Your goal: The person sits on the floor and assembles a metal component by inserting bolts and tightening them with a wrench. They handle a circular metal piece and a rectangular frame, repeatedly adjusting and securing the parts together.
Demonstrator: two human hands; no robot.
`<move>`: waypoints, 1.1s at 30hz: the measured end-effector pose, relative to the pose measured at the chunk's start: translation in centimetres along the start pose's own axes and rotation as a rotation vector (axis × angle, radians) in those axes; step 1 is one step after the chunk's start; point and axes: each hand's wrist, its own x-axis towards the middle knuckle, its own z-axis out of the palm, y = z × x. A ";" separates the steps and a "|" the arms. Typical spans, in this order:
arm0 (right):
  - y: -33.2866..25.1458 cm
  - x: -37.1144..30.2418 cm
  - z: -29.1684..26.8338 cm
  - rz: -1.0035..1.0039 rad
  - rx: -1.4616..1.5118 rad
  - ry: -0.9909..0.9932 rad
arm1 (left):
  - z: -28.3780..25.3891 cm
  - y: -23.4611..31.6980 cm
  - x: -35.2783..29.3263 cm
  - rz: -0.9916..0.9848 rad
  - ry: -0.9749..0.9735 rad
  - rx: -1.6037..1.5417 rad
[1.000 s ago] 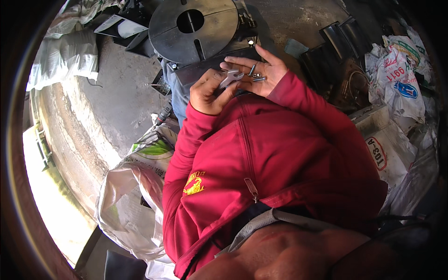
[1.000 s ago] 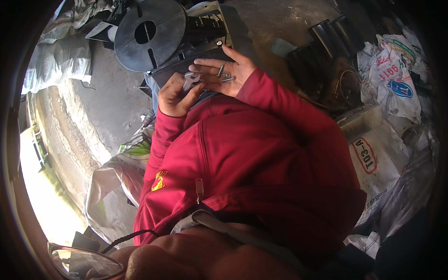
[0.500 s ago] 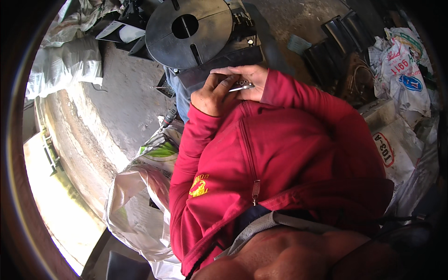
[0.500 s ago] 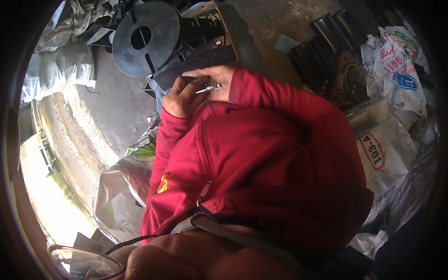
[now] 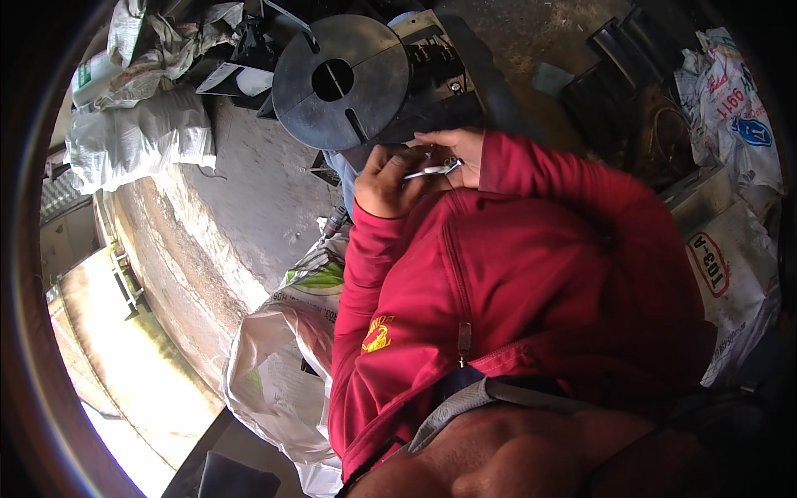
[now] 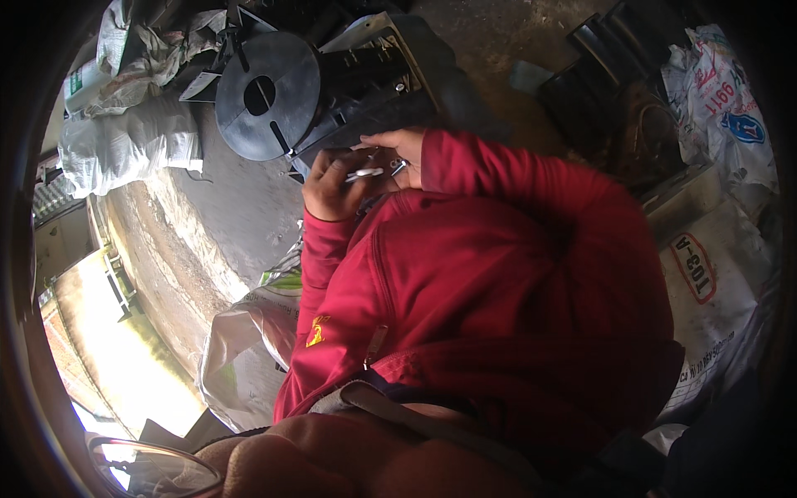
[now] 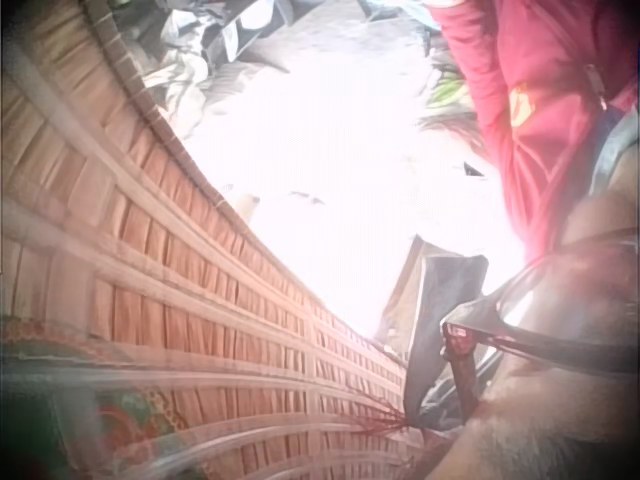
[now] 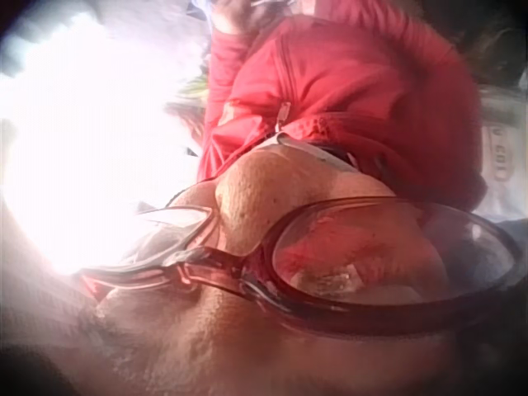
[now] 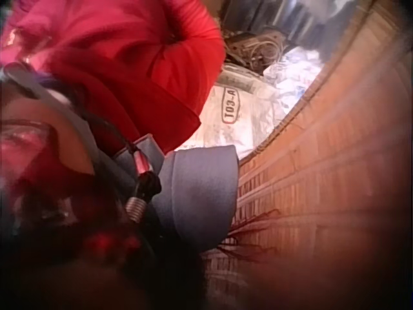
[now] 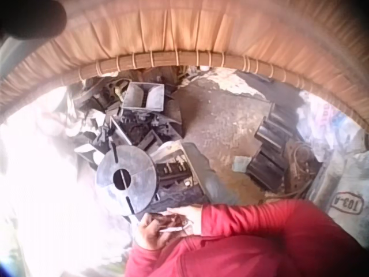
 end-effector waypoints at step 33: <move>-2.2 2.8 0.9 -1.519 -1.778 0.653 | -0.4 -2.2 -0.8 -0.339 0.235 -0.230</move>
